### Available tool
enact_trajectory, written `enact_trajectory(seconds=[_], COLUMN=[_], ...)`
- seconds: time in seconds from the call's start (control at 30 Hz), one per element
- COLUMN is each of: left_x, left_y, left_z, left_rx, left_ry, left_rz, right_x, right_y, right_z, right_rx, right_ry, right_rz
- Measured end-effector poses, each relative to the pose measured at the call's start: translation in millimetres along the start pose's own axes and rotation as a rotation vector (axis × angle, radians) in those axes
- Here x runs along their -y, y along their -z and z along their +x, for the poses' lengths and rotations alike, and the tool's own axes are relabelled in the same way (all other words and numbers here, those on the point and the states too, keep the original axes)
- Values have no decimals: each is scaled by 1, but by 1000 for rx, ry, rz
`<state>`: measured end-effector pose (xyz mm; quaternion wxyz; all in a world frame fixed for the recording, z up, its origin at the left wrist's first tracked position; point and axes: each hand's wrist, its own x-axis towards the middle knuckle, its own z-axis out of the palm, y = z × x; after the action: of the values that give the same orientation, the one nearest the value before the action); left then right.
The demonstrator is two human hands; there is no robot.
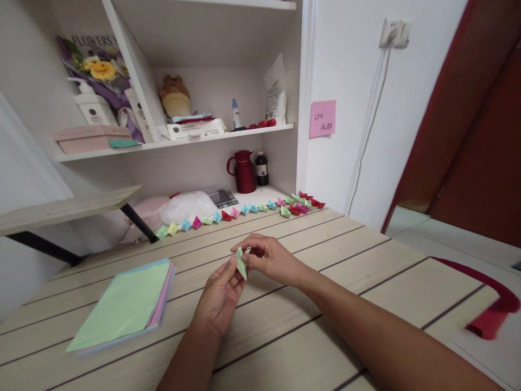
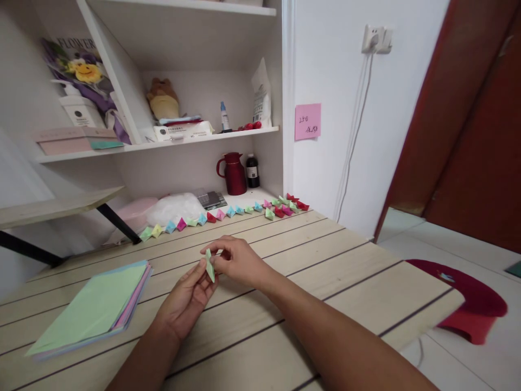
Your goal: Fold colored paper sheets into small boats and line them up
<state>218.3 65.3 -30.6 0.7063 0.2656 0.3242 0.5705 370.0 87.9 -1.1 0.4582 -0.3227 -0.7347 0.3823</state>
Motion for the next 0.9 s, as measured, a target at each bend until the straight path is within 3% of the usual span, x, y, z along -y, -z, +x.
enact_trajectory(seconds=[0.33, 0.9], left_x=[-2, -1], left_y=[-1, 4], left_z=[0, 1], left_rx=[14, 64], left_ry=[20, 25], left_rz=[52, 87], right_x=[4, 5], right_y=[-1, 9], right_z=[-2, -1], right_rx=[35, 109], right_ry=[-111, -183], right_rz=[247, 261])
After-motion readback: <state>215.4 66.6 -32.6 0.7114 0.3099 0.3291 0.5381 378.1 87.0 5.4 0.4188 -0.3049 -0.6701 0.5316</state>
